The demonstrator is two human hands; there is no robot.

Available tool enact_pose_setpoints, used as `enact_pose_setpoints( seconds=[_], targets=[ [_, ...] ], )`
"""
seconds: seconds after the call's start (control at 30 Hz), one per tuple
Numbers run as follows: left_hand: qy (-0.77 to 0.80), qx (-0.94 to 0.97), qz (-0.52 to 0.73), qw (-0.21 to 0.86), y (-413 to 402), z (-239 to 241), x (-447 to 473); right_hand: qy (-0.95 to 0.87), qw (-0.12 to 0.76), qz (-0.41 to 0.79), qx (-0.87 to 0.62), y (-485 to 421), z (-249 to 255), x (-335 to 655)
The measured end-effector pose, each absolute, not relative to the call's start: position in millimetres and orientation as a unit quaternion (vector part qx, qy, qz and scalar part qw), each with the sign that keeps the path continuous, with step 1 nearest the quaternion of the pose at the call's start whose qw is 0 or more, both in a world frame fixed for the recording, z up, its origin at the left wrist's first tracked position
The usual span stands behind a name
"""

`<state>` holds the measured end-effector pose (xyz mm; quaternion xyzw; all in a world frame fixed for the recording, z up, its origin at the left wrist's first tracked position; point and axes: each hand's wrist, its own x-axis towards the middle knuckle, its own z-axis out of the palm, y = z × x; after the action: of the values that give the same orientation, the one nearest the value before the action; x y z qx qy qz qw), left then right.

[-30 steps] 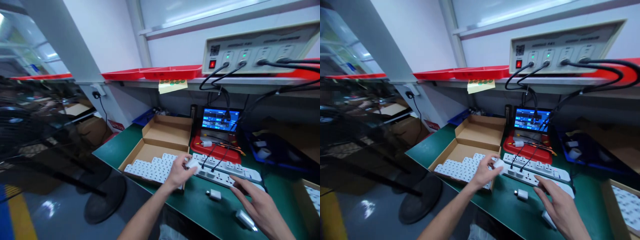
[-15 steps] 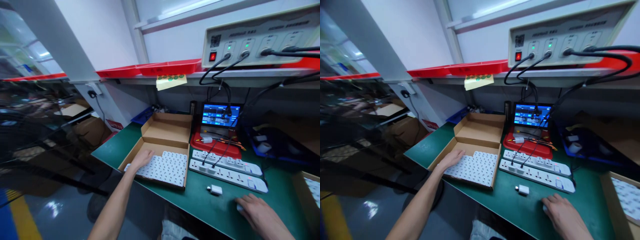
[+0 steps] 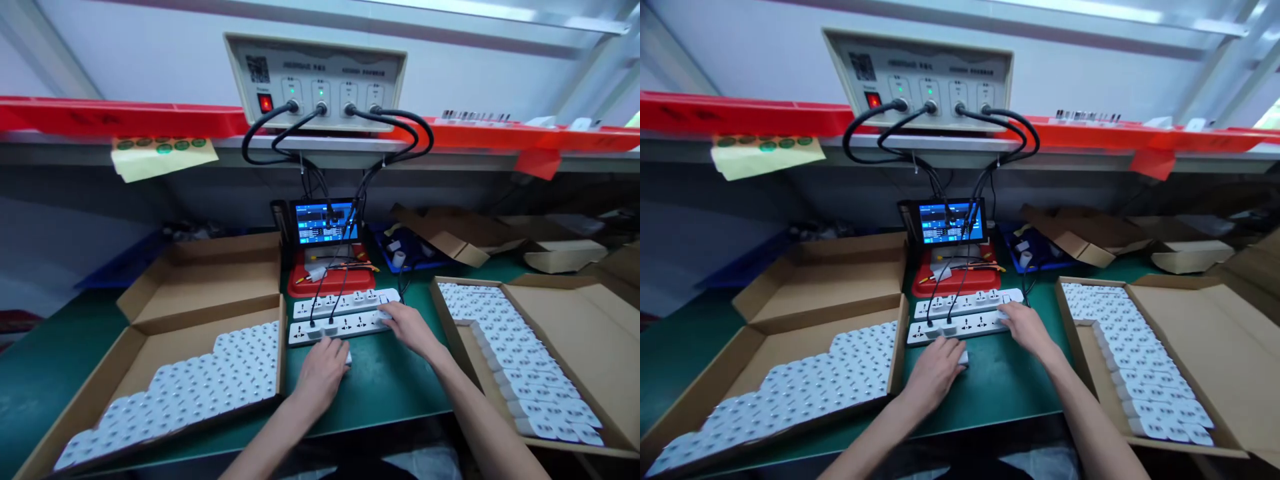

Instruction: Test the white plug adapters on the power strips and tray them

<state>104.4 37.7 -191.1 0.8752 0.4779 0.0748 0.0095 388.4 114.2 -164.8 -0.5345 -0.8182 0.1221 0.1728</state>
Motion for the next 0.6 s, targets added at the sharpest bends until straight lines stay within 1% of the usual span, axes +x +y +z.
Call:
enact_pose_setpoints(
  seconds=[0.1, 0.3, 0.43, 0.6],
  targets=[
    [0.458, 0.887, 0.023, 0.048, 47.5, -185.5, 123.9, -0.829, 0.151, 0.13, -0.522, 117.2, -166.0, 382.0],
    [0.508, 0.853, 0.068, 0.101, 72.8, -156.6, 141.5, -0.836, 0.113, 0.115, -0.525, 123.4, -170.2, 372.9],
    [0.546, 0.831, 0.054, 0.091, 96.5, -148.4, 158.6, -0.835, 0.118, 0.115, -0.525, 122.9, -171.2, 373.8],
    [0.544, 0.832, 0.034, 0.103, 115.8, -150.0, 169.9, -0.831, 0.131, 0.13, -0.525, 122.0, -173.0, 374.6]
  ],
)
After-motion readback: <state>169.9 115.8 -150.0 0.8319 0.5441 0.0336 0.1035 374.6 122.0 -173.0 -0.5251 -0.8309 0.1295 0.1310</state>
